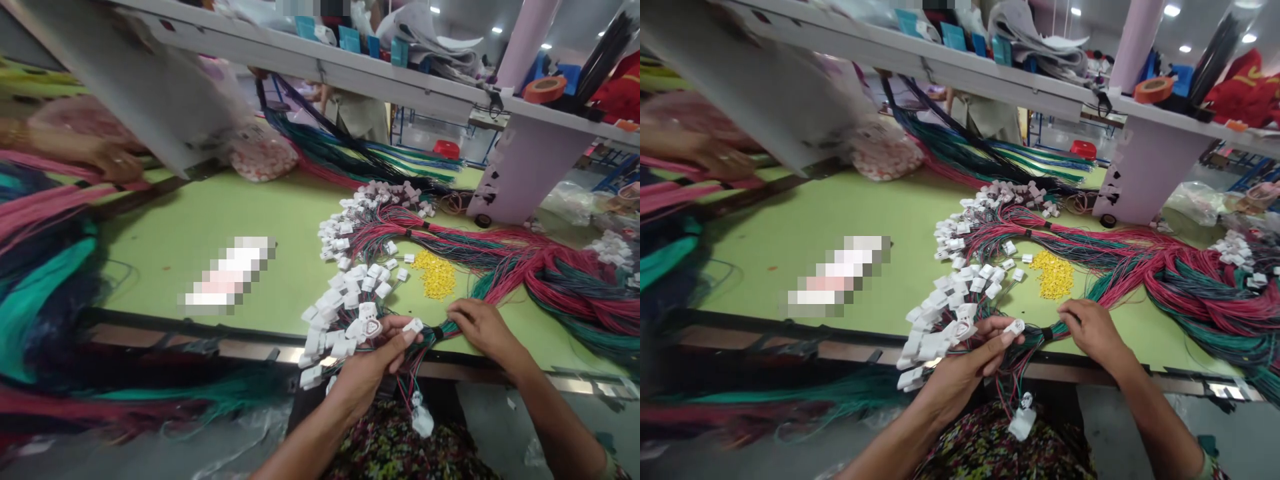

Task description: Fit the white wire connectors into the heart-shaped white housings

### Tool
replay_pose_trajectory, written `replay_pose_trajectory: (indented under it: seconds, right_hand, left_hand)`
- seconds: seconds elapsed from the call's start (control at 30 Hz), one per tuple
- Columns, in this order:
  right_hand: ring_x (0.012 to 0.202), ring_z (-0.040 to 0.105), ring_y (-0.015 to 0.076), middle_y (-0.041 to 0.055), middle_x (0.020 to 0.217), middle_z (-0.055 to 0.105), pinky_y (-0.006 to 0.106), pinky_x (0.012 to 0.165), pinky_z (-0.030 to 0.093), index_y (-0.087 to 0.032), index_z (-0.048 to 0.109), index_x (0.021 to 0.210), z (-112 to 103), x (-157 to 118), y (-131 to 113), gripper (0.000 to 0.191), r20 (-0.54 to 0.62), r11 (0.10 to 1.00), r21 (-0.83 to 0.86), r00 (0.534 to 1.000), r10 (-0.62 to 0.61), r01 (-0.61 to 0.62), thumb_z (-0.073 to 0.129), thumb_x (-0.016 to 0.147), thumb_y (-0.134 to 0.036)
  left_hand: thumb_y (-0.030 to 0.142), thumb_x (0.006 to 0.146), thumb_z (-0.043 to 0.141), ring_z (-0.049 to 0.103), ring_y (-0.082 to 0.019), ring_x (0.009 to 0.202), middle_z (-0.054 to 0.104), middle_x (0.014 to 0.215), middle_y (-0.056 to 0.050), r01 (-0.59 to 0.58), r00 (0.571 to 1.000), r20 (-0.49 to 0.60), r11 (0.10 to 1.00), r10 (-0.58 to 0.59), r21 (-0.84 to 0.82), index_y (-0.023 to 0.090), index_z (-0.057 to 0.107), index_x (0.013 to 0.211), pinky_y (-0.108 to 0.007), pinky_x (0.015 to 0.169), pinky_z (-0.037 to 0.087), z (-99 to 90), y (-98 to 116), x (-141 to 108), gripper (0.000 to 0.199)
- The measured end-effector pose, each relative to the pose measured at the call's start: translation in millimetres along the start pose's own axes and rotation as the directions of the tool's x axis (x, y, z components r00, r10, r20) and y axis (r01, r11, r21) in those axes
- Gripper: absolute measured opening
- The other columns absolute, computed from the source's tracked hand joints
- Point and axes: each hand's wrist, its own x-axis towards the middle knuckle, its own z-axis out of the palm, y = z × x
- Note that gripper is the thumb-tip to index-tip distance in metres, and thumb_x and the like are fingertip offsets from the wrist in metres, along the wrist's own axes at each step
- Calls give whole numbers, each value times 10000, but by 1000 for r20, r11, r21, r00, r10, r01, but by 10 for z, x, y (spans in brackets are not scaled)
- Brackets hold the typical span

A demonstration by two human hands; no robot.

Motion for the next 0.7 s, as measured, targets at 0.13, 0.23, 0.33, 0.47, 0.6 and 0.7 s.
replay_pose_trajectory:
  seconds: [0.13, 0.23, 0.33, 0.47, 0.6, 0.7]
  right_hand:
    - [895, 666, 233, 51, 924, 729, 347, 819, 502, -227, 709, 917, 56, 194, 38, 109, -47, 1000, -14, 999, 27, -28, 604, 916, -196]
    - [860, 663, 225, 54, 915, 703, 333, 779, 494, -220, 694, 928, 98, 233, 76, 134, -51, 999, -7, 998, 41, -41, 562, 942, -218]
    - [851, 662, 221, 53, 916, 690, 325, 776, 486, -220, 683, 923, 108, 206, 100, 149, -61, 998, 6, 997, 56, -56, 542, 963, -244]
    - [838, 651, 215, 48, 897, 679, 320, 776, 476, -219, 672, 909, 115, 175, 96, 162, -74, 997, 21, 995, 72, -71, 530, 976, -259]
    - [866, 649, 224, 50, 902, 677, 326, 783, 466, -217, 670, 906, 145, 171, 87, 169, -89, 996, -5, 993, 83, -84, 520, 977, -250]
    - [858, 645, 219, 48, 896, 678, 322, 782, 467, -220, 674, 902, 161, 168, 107, 167, -110, 997, 22, 991, 73, -71, 523, 970, -244]
  left_hand:
    - [299, 757, 835, 453, -44, 440, 801, 835, -101, 40, 999, -17, 992, -43, -121, 142, 758, 883, -183, 421, 298, -14, -15, 32, 215]
    - [229, 762, 826, 619, -81, 531, 816, 869, -144, 125, 990, -28, 949, -139, -291, 123, 718, 844, -149, 451, 423, -38, -15, 78, 173]
    - [151, 805, 776, 742, -150, 663, 816, 928, -197, 215, 970, -18, 888, -242, -407, 111, 672, 846, -187, 568, 573, -55, -9, 111, 119]
    - [93, 874, 681, 773, -177, 667, 811, 947, -231, 239, 961, -11, 849, -277, -472, 106, 627, 859, -227, 605, 629, -60, 8, 123, 58]
    - [67, 898, 633, 776, -189, 645, 803, 953, -256, 250, 955, -14, 826, -298, -506, 73, 628, 907, -238, 589, 639, -65, 26, 133, 12]
    - [68, 882, 647, 775, -193, 657, 802, 954, -253, 253, 953, -18, 824, -303, -507, 68, 634, 915, -240, 588, 637, -66, 28, 131, 35]
